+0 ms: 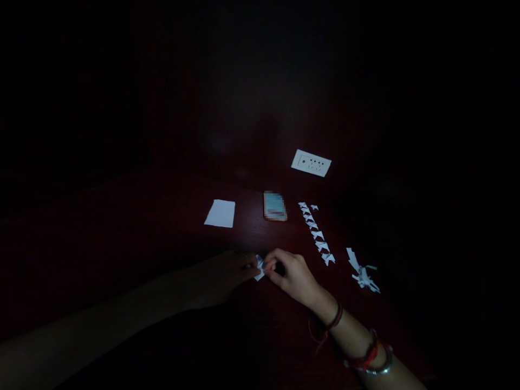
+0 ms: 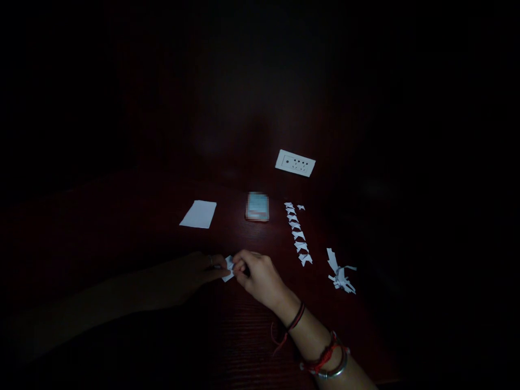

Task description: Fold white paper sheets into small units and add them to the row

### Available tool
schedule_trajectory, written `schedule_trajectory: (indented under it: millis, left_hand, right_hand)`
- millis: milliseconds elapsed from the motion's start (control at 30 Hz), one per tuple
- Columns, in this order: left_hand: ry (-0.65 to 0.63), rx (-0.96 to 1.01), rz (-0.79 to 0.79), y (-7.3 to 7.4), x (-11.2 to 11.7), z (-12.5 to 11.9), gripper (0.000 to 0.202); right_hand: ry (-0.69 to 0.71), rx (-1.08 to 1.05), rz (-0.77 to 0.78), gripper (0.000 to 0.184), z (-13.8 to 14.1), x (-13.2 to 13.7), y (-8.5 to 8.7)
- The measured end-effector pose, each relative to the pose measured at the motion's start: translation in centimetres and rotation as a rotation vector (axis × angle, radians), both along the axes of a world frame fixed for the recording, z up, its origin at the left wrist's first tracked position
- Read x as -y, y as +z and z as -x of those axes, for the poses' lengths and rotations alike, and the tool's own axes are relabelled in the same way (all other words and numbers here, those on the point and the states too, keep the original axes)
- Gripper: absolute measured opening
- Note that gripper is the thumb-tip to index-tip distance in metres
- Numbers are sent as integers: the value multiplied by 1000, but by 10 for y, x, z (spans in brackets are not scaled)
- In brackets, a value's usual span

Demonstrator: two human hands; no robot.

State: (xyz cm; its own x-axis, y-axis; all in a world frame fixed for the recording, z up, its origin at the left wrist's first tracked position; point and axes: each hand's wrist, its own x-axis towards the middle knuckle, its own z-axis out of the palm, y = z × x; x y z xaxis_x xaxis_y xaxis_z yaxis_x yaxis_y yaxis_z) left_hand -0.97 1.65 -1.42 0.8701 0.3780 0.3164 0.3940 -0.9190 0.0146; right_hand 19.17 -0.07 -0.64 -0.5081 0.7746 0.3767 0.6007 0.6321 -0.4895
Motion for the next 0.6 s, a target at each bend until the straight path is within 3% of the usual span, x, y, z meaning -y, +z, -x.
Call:
schedule_trajectory:
  millis: [167, 333, 600]
  left_hand:
    - [24, -61, 35, 6, 2, 1, 53]
    - [38, -54, 55, 9, 3, 3, 53]
    - [32, -65, -78, 1, 0, -4, 43]
  right_hand:
    - [84, 260, -152, 10, -7, 4, 3]
    - [95, 366, -217, 13, -9, 6, 6]
    - [92, 247, -66, 11, -9, 7, 14]
